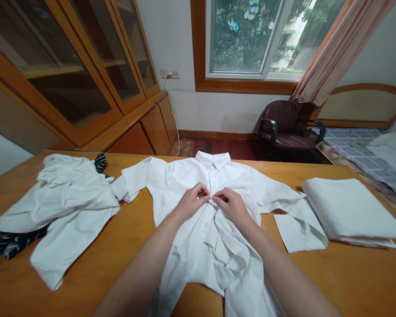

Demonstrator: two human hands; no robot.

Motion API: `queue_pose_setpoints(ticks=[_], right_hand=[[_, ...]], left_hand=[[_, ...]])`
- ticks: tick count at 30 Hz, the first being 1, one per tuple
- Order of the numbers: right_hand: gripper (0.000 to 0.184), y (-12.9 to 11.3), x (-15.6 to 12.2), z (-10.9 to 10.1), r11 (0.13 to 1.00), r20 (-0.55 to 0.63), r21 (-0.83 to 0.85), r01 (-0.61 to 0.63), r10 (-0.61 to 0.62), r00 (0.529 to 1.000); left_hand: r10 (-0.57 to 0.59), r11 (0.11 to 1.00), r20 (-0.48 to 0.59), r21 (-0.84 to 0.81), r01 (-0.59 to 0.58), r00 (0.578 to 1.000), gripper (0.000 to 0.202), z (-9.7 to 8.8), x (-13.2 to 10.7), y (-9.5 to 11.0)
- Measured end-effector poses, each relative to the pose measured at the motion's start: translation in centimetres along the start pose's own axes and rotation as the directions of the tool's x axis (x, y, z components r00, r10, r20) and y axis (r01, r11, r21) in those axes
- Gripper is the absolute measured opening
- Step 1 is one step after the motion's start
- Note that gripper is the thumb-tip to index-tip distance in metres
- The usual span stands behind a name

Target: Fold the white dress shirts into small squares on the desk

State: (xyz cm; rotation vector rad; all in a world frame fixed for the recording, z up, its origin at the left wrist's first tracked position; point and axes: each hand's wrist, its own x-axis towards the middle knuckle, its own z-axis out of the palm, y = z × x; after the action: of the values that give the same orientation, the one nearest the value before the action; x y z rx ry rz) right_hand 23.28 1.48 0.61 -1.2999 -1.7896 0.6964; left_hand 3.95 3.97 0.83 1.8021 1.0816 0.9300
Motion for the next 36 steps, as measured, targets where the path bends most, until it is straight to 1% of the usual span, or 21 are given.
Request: queue_pose_setpoints(ticks=[10, 15, 21, 30, 36], right_hand=[[0.008, 0.63, -0.01, 0.25, 0.999, 0.040, -0.046, -0.001, 0.002, 0.999], [0.007, 0.57, -0.03, 0.22, 0.998, 0.057, -0.064, 0.005, -0.001, 0.998], [0.010, 0.52, 0.00, 0.21, 0.998, 0.090, -0.060, 0.004, 0.002, 0.996], [0.011, 0.29, -0.06, 0.19, 0.998, 0.063, -0.058, 0.020, -0.016, 0.998], [0.012, 0.48, -0.14, 0.29, 0.998, 0.048, -0.051, 0.028, -0.026, 0.998]], left_hand=[[0.024, 0.999, 0.028, 0.037, -0.025, 0.999, 0.007, 0.05, -0.08, -0.28], [0.036, 0.997, 0.051, 0.065, -0.040, 0.998, 0.005, 0.04, -0.17, 0.10], [0.033, 0.990, 0.074, 0.133, -0.043, 0.997, 0.003, -0.05, -0.23, 0.30], [0.050, 0.992, 0.074, 0.109, -0.058, 0.996, 0.007, 0.10, -0.31, 0.20], [0.061, 0.982, 0.058, 0.176, -0.071, 0.996, 0.005, 0.12, -0.22, 0.62]])
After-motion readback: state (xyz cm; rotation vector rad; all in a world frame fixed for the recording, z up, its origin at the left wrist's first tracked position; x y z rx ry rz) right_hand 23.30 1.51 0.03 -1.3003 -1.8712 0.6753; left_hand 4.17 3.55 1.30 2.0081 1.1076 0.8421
